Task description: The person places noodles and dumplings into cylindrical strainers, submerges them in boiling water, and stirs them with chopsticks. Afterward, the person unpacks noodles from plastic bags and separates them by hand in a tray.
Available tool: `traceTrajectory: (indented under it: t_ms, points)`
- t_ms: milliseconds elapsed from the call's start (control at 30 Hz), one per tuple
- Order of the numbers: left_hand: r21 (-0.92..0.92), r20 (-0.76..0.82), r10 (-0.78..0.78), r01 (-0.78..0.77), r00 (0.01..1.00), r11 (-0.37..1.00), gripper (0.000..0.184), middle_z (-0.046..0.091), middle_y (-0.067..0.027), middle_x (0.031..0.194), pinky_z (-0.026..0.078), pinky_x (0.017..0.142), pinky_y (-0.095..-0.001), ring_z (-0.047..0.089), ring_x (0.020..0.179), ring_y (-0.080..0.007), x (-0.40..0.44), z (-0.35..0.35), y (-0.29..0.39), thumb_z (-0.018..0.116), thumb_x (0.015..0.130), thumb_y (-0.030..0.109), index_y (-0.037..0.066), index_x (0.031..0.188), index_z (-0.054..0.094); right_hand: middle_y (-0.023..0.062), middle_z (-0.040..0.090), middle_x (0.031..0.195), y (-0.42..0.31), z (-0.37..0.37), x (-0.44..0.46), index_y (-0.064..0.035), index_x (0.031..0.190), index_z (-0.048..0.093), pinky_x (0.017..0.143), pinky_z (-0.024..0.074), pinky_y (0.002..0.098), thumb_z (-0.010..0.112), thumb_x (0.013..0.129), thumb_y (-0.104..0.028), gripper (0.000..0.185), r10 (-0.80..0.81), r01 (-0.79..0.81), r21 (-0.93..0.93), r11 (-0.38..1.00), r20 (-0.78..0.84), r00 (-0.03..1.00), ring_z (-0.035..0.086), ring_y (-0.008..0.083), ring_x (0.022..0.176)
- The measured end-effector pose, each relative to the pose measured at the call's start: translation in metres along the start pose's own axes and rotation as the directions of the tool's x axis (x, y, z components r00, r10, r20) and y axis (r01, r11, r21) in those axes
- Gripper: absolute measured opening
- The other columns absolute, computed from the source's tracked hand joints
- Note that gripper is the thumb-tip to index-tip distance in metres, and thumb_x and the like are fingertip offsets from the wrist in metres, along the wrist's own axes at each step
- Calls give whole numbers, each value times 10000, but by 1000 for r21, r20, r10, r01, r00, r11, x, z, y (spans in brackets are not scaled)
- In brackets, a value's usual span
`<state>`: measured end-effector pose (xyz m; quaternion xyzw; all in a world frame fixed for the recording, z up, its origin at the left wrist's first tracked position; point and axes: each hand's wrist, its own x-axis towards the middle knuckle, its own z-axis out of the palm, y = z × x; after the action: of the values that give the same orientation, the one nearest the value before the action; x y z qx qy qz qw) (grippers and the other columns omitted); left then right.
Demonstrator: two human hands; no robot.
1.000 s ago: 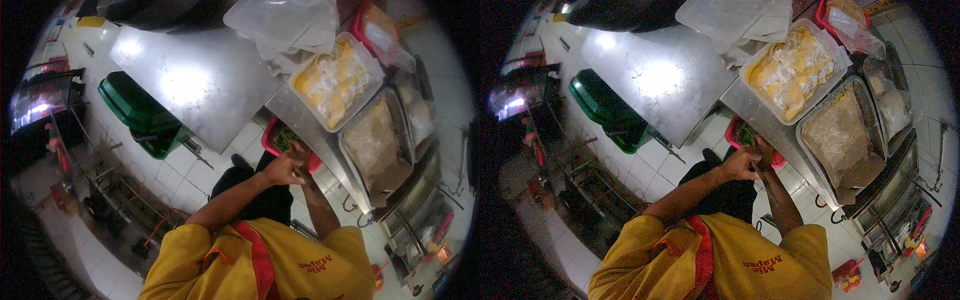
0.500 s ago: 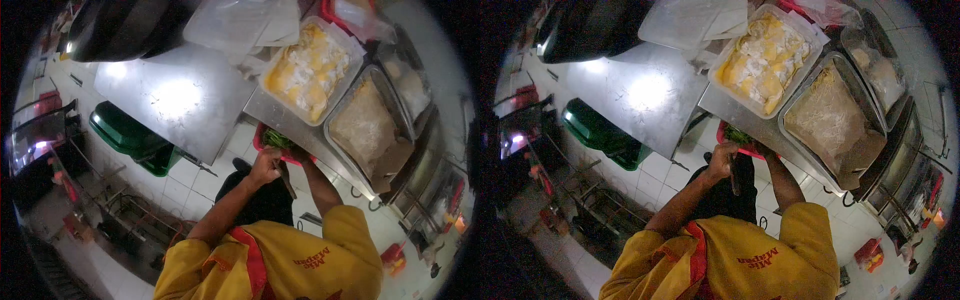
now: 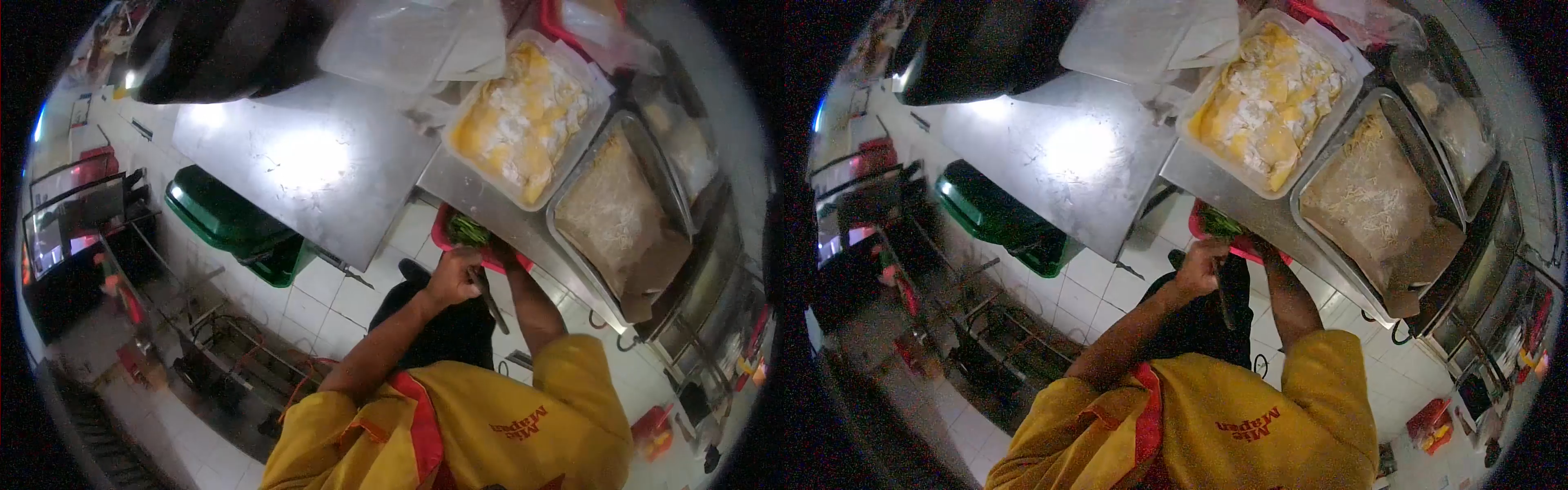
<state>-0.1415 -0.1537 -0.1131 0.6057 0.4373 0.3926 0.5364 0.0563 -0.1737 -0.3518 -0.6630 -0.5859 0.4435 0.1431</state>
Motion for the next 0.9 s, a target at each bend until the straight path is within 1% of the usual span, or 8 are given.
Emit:
traceTrajectory:
  t_ms: [167, 267, 333, 400, 733, 833, 867, 900]
  points:
    - [18, 56, -70, 69, 996, 997, 835, 456, -158, 709, 368, 608, -411, 465, 668, -358, -3, -2, 5, 412, 709, 815, -18, 720, 478, 157, 533, 1222, 10, -41, -51, -29, 1262, 480, 926, 417, 409, 529, 886, -237, 432, 3, -15, 478, 878, 27, 1000, 496, 284, 1134]
    - [-54, 115, -63, 69, 991, 996, 799, 488, -156, 740, 394, 658, -432, 497, 724, -372, 5, -2, 22, 493, 699, 779, -18, 741, 502, 134, 553, 1213, -62, -79, -76, -78, 1255, 509, 990, 366, 447, 517, 912, -326, 424, -148, 131, 239, 962, 53, 988, 502, 296, 1126]
    - [-54, 170, -54, 64, 984, 996, 787, 507, -165, 768, 403, 685, -442, 511, 765, -379, 3, 9, 10, 525, 688, 762, -20, 779, 532, 150, 552, 1204, -105, -89, -76, -60, 1253, 501, 970, 366, 452, 549, 874, -359, 484, -52, -163, 729, 664, 263, 963, 510, 312, 1104]
    - [-52, 227, -47, 61, 973, 997, 779, 526, -173, 796, 413, 713, -452, 525, 807, -386, 0, 17, 5, 558, 678, 744, -22, 818, 562, 184, 521, 1226, -94, -79, -45, -44, 1261, 481, 989, 333, 440, 586, 826, -415, 581, -47, -5, 182, 983, 282, 958, 479, 329, 1145]
    - [89, 326, -56, 28, 944, 996, 770, 562, -234, 1048, 389, 896, -484, 508, 1023, -437, -5, 10, -4, 616, 653, 684, -14, 979, 611, 199, 466, 1289, -179, -93, -60, 12, 1282, 468, 1029, 307, 376, 620, 825, -379, 621, -326, 188, 648, 738, 98, 940, 453, 300, 1188]
    - [100, 241, 45, -71, 970, 992, 682, 569, -233, 988, 410, 856, -467, 529, 966, -418, -2, 18, -3, 659, 646, 599, -30, 902, 598, 201, 476, 1284, -70, -29, -41, 10, 1272, 474, 994, 357, 374, 611, 827, -464, 664, -485, 501, -252, 828, 126, 865, 471, 292, 1179]
    - [106, 107, 154, -165, 982, 981, 607, 580, -232, 891, 441, 786, -450, 557, 879, -404, -1, 20, 0, 694, 642, 525, -47, 809, 585, 195, 468, 1293, -38, -12, -31, 3, 1268, 483, 991, 364, 372, 601, 832, -473, 656, -371, 208, 492, 846, 262, 891, 462, 284, 1188]
    - [107, 110, 153, -165, 982, 981, 607, 580, -232, 891, 441, 786, -450, 557, 879, -404, 0, 19, 2, 694, 642, 525, -47, 809, 585, 193, 464, 1298, -40, -12, -29, -1, 1266, 488, 989, 368, 371, 596, 835, -478, 652, -372, -26, 763, 646, 344, 862, 457, 281, 1193]
